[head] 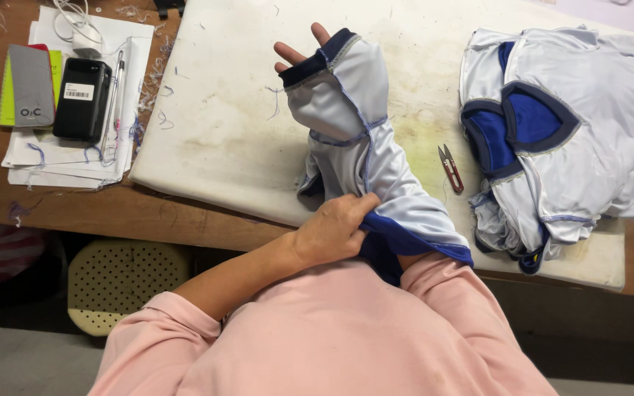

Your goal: The person uses small scissors to trim loose threads and excess fabric from the seams and edges of a white and blue garment. They repeatedly reposition the garment to access different areas, cutting threads and small fabric pieces throughout the clip.

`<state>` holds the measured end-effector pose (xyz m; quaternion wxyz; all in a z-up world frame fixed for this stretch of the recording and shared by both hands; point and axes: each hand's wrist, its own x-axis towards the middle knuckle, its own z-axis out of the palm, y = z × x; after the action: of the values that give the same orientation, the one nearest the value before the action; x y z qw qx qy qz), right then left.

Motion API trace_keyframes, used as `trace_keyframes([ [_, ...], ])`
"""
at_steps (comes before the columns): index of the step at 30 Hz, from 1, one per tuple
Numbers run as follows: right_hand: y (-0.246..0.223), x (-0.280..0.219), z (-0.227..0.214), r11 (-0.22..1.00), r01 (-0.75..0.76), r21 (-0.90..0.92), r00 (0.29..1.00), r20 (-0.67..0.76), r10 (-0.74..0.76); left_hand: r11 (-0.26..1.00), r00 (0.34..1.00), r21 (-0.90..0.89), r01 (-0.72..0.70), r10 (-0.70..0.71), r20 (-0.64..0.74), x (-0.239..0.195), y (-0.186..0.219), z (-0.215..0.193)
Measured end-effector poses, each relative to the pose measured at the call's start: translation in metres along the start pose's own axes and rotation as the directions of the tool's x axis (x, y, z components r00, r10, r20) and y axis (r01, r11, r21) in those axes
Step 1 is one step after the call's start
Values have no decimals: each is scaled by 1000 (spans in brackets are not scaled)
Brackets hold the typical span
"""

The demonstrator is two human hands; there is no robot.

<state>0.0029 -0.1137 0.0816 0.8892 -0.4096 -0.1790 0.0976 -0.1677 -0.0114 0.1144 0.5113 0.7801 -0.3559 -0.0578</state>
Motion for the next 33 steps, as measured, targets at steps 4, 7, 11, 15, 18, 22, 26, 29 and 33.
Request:
trace_keyframes([
  [4,-23,-8,20,995,-41,-95,998,-40,37,998,995,-17,-67,68,67,2,22,-5],
  [7,-32,-10,32,993,-54,-107,998,-49,49,998,989,-36,-47,51,136,0,33,-7],
  [11,-36,-12,40,994,-61,-91,996,-70,55,997,986,-72,-28,39,165,1,39,-10],
  [15,-36,-16,45,994,-61,-87,994,-94,53,998,989,-55,-41,49,140,8,37,-12],
  [18,-39,-17,50,994,-66,-83,993,-107,57,998,992,-23,-54,57,114,11,31,-13],
  [22,-42,-19,59,995,-82,-62,989,-131,73,998,992,2,-58,57,110,14,26,-17],
  [26,-36,-26,65,990,-115,-80,979,-179,100,988,996,122,-92,90,18,24,16,-31],
  [29,-24,-37,56,980,-156,-125,986,-81,147,972,984,227,-66,101,-146,34,-4,-47],
  [33,-10,-66,16,899,-341,274,930,-45,366,928,942,357,108,20,-336,51,-59,-81],
])
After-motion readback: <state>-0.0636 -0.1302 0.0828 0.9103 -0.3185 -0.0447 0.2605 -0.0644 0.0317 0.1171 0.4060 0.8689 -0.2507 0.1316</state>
